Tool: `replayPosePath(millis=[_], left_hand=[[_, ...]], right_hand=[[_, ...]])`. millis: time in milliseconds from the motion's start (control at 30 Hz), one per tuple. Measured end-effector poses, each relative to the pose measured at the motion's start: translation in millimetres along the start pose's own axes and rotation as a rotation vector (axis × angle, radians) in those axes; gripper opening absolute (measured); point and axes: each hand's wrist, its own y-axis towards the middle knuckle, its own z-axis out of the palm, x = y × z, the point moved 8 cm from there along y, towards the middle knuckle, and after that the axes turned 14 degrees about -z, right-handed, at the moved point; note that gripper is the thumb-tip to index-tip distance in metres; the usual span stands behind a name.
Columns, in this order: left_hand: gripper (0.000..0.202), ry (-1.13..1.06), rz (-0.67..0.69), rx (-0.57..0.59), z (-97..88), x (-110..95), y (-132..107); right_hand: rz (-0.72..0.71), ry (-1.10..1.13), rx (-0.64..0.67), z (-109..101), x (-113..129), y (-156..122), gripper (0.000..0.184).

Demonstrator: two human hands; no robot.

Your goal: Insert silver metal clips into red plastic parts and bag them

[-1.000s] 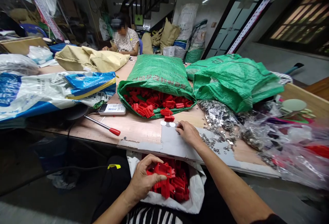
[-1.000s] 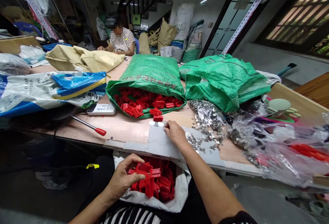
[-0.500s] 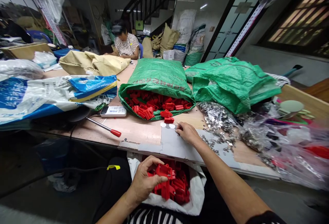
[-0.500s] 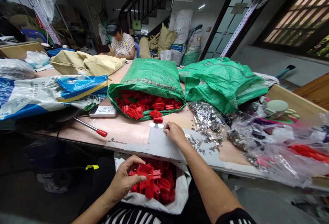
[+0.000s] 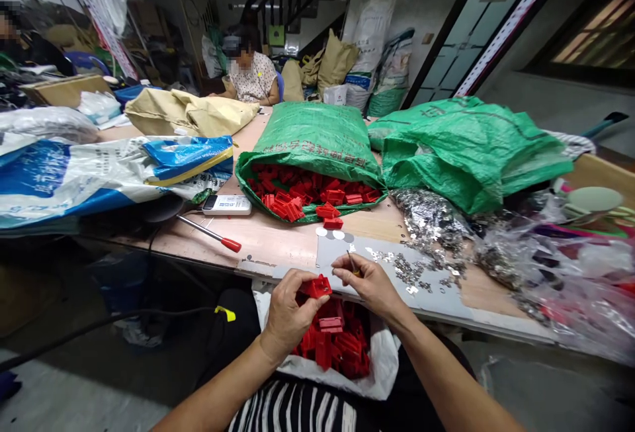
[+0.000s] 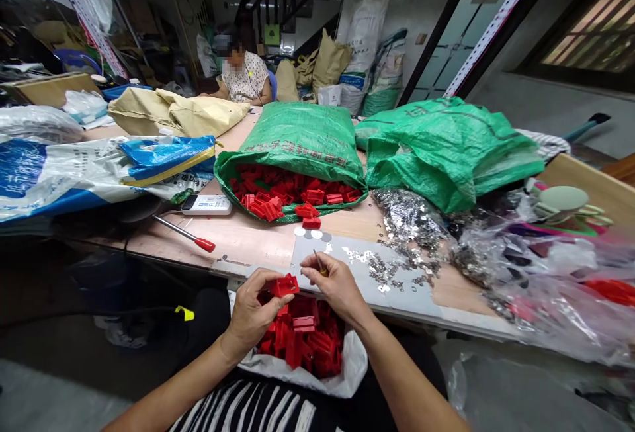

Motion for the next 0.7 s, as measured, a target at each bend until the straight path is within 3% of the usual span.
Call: replayPosePath(millis=[133, 367, 567, 700], left_hand=[[0.022, 0.033, 0.092, -0.029, 3.7, -9.9, -2.0], [0.023, 0.060, 0.168, -0.023, 6.4, -16.9, -4.9], [0.023, -0.108, -0.093, 0.053, 9.4, 2.3, 2.1], [0.023, -0.188, -0.169, 0.092, 14.3, 11.8, 3.7]], right_hand=[[0.013, 0.056, 0.005, 14.9, -3.7, -15.7, 0.024], [-0.013, 0.027, -0.025, 18.0, -12.7, -22.7, 0.026], [0.074, 0.261, 0.018, 22.2, -11.6, -26.6, 0.041], [0.086, 0.208, 0.005, 9.0, -11.2, -32.4, 0.042]])
